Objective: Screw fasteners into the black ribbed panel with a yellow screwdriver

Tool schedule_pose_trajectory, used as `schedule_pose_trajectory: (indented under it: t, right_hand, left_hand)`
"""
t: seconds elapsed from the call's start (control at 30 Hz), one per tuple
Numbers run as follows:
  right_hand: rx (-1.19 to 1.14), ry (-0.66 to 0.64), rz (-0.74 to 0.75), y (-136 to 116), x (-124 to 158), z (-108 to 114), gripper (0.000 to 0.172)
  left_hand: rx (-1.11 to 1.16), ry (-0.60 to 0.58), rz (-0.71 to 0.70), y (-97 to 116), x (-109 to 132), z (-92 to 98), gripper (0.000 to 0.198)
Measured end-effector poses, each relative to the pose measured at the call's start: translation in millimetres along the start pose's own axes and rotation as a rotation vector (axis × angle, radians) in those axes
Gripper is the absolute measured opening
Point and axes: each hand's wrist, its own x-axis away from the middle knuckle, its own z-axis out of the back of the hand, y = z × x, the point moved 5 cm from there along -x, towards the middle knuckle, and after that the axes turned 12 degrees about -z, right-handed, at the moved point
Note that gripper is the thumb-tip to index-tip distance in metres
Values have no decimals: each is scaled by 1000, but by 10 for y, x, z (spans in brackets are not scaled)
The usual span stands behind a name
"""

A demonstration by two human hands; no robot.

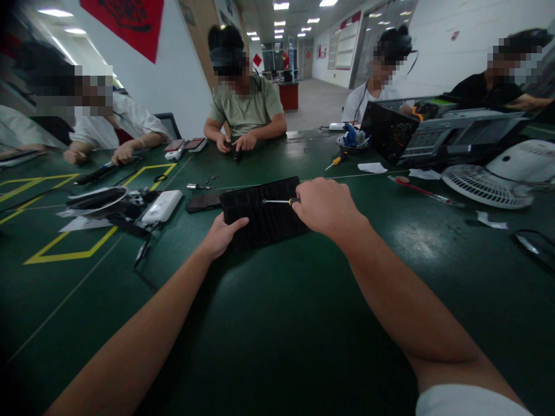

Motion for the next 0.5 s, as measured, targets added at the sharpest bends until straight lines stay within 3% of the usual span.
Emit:
schedule_pose_trajectory:
  t: [0.2, 0.5]
  right_hand:
    - [19, -61, -14, -11, -18, -34, 46]
    - [-28, -33, -6, 19, -29, -52, 35]
  left_hand:
    - [0, 13, 2, -22, -16, -3, 63]
    - [-3, 11, -10, -10, -12, -6, 59]
